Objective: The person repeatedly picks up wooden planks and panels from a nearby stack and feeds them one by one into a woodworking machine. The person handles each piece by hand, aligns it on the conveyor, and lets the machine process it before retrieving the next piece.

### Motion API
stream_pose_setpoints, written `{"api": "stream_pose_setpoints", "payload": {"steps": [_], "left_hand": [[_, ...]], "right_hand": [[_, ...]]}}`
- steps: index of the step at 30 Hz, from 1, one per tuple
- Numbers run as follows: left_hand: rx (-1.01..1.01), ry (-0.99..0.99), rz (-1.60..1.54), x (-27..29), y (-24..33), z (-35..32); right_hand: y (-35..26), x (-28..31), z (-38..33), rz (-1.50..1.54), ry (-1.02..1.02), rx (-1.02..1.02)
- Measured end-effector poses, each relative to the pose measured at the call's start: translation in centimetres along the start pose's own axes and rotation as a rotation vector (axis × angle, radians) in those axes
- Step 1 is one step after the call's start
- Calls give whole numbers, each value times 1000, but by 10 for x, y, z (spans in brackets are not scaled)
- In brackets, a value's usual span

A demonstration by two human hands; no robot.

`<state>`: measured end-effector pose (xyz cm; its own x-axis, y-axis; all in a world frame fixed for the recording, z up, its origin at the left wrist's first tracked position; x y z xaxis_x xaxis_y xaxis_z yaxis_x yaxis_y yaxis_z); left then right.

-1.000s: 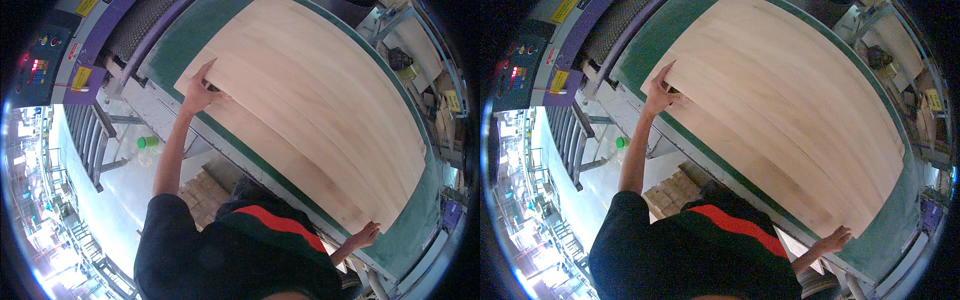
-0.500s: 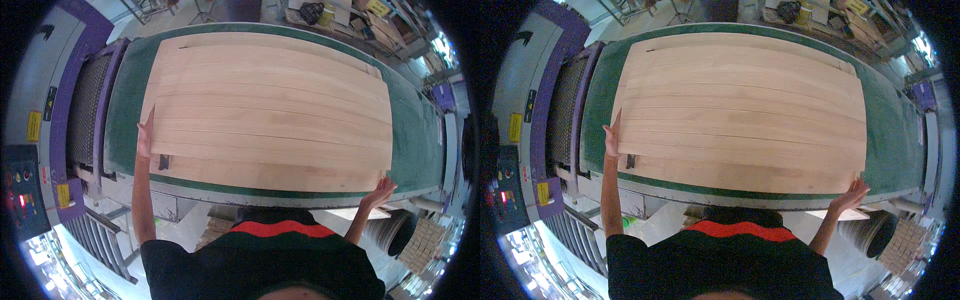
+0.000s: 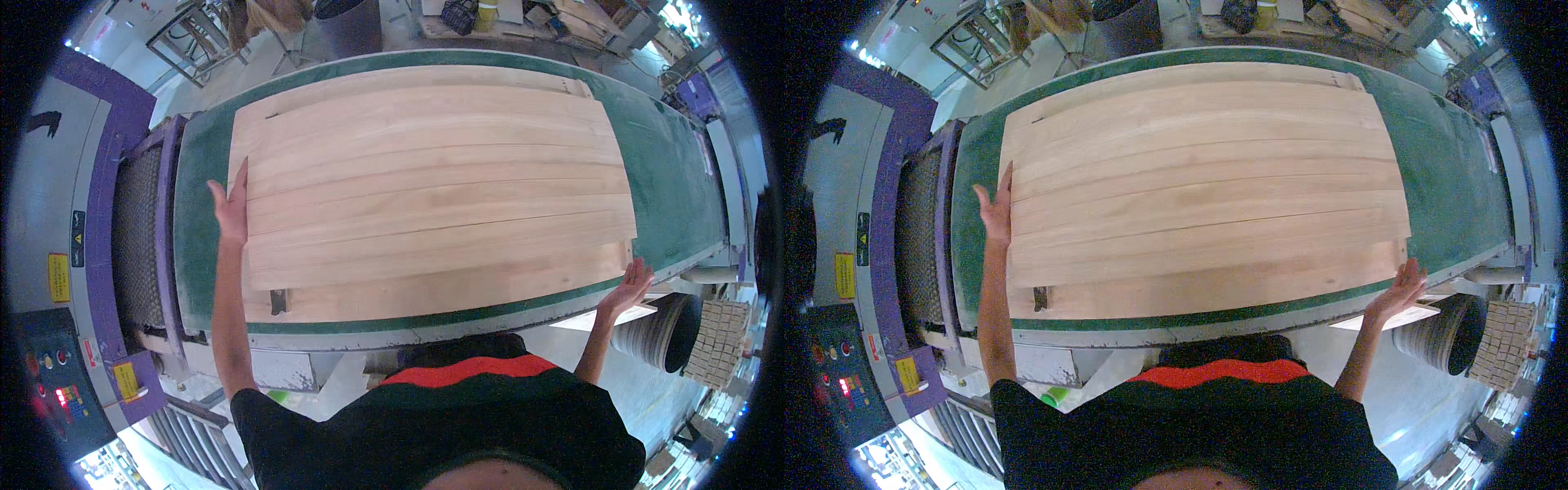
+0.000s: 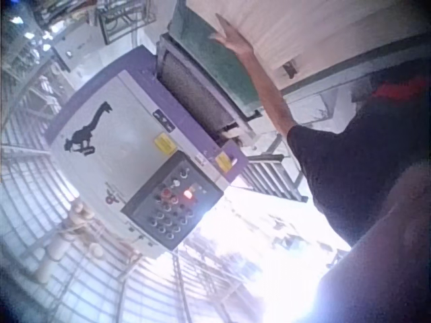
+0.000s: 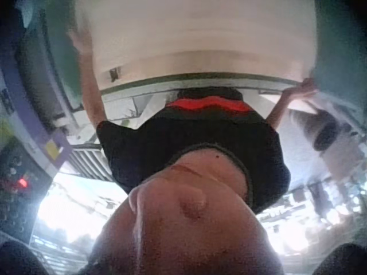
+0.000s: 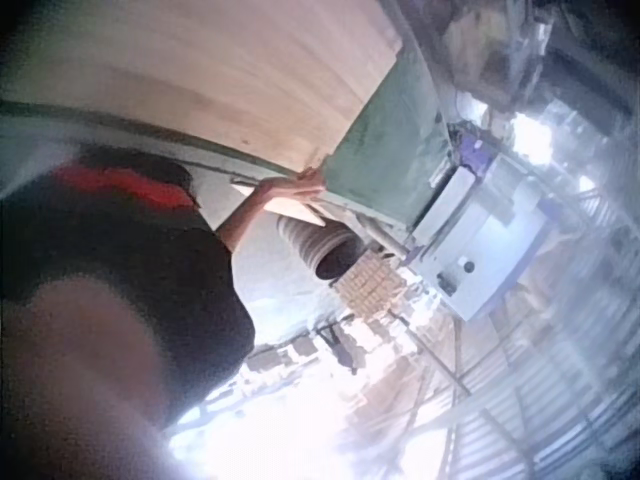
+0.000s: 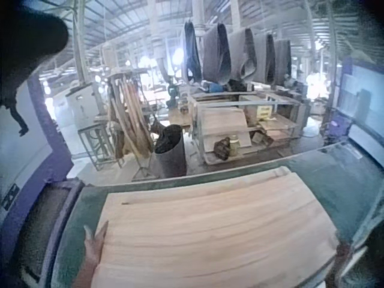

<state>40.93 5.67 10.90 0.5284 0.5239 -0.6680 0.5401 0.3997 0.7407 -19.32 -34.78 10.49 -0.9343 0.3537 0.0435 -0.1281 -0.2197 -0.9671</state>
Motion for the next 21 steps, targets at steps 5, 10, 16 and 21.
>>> {"api": "stream_pose_setpoints", "payload": {"steps": [5,10,16,21], "left_hand": [[-419,464,202,50,27,41],[-38,162,312,18,1,64],[-301,335,21,50,27,92],[-207,292,553,66,35,102]], "right_hand": [[-10,-9,-9,-4,-39,17],[-5,6,-13,-31,-22,49],[1,37,-5,-65,23,156],[-18,34,-16,-69,97,178]]}}
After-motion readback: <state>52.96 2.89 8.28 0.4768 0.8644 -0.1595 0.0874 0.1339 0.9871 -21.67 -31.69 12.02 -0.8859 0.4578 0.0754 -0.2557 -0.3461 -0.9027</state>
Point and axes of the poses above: each hand's wrist, its own z-axis towards the middle knuckle, its own x-axis out of the back of the hand, y = z × x, the point moved 1 cm from there along z, towards the middle knuckle, and after that the axes turned 8 degrees about -z, right-handed, at the moved point
